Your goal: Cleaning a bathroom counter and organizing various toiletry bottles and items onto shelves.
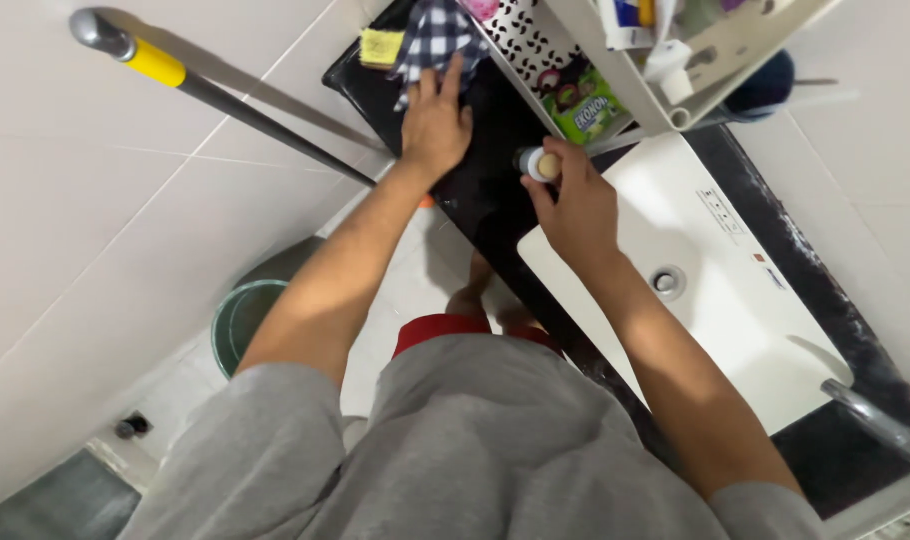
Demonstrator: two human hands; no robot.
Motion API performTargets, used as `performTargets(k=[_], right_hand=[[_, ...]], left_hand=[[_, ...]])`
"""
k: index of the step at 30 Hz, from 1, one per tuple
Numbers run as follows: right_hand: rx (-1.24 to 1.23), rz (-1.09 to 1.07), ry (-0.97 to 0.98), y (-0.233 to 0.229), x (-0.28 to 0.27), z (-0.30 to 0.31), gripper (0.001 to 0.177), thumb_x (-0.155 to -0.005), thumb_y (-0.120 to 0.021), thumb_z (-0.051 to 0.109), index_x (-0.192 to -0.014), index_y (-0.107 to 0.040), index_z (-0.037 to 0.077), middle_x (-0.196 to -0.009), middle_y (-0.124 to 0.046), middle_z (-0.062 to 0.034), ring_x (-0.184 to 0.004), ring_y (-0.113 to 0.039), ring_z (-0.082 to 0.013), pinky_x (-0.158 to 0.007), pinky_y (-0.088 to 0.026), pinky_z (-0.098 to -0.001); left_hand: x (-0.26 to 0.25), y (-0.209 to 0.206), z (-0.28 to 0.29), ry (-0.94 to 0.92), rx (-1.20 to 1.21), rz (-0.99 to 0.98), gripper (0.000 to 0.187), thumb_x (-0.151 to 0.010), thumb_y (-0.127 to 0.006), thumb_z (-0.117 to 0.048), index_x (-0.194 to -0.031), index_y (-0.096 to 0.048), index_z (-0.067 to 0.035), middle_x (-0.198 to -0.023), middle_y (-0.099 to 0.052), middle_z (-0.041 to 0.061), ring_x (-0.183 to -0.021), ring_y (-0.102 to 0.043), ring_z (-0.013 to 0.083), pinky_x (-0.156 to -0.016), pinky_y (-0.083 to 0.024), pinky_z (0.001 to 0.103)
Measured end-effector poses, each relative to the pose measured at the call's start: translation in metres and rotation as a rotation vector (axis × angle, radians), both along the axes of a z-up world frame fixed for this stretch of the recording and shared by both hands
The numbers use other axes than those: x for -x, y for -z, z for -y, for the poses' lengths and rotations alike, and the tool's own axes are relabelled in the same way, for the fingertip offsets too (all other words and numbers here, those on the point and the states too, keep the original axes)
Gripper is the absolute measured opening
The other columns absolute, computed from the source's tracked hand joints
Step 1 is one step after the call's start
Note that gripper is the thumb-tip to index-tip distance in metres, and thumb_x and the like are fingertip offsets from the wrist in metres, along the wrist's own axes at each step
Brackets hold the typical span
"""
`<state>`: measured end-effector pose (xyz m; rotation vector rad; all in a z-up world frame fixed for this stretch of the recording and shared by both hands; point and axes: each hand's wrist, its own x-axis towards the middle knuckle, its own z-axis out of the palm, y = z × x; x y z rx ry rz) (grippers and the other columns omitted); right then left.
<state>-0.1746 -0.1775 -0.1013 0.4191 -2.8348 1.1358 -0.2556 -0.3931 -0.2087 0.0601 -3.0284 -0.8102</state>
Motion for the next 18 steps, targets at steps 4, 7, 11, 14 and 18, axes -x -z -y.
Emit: performTargets(k=[4,7,11,14,18], right_hand=[[0.016,-0.156,-0.04,0.012,0.021,0.019,0.048,-0.094,-0.081,0.014,-0.132,-0.053,0.004,-0.124,-0.067,-0.0176,-0.098,-0.072,-0.0365,-0.08,-0.059,-0.0406],[-0.011,-0.182,-0.001,0.028,0.037,0.024,0.047,-0.093,-0.082,0.015,-0.129,-0.052,0.005,-0.122,-0.067,-0.0174,-0.099,-0.07,-0.0388,-0.082,-0.057,-0.0433],[-0.014,-0.132,0.068,0.035,0.046,0.027,0.047,-0.096,-0.081,0.017,-0.132,-0.051,0.006,-0.121,-0.067,-0.0156,-0.102,-0.069,-0.0392,-0.084,-0.055,-0.0464],[0.002,-0.073,0.107,0.032,0.045,0.028,0.052,-0.094,-0.081,0.019,-0.134,-0.049,0.007,-0.125,-0.066,-0.0161,-0.098,-0.071,-0.0358,-0.082,-0.057,-0.0445],[-0.02,-0.078,0.173,0.035,0.032,0.022,0.067,-0.089,-0.083,0.02,-0.144,-0.046,0.008,-0.127,-0.065,-0.018,-0.091,-0.071,-0.0341,-0.08,-0.056,-0.0446]], left_hand=[[-0.004,-0.017,-0.001,0.07,-0.09,-0.072,0.067,-0.087,-0.069,-0.01,-0.15,-0.045,-0.009,-0.129,-0.054,0.019,-0.112,-0.055,0.0401,-0.095,-0.051,0.047],[-0.033,-0.022,-0.016,0.018,-0.137,-0.086,0.049,-0.089,-0.065,-0.004,-0.136,-0.055,-0.009,-0.123,-0.059,0.016,-0.111,-0.058,0.0389,-0.095,-0.052,0.046],[-0.068,-0.015,-0.039,-0.005,-0.264,-0.048,0.039,-0.087,-0.065,-0.003,-0.126,-0.061,-0.008,-0.12,-0.061,0.016,-0.114,-0.058,0.04,-0.095,-0.051,0.048],[-0.076,-0.019,-0.052,0.041,-0.344,-0.057,0.048,-0.084,-0.067,-0.005,-0.132,-0.059,-0.006,-0.122,-0.06,0.019,-0.114,-0.056,0.0421,-0.095,-0.05,0.049],[-0.088,-0.005,-0.063,0.122,-0.4,-0.11,0.053,-0.082,-0.07,-0.008,-0.133,-0.057,-0.003,-0.123,-0.06,0.022,-0.114,-0.056,0.044,-0.097,-0.049,0.05]])
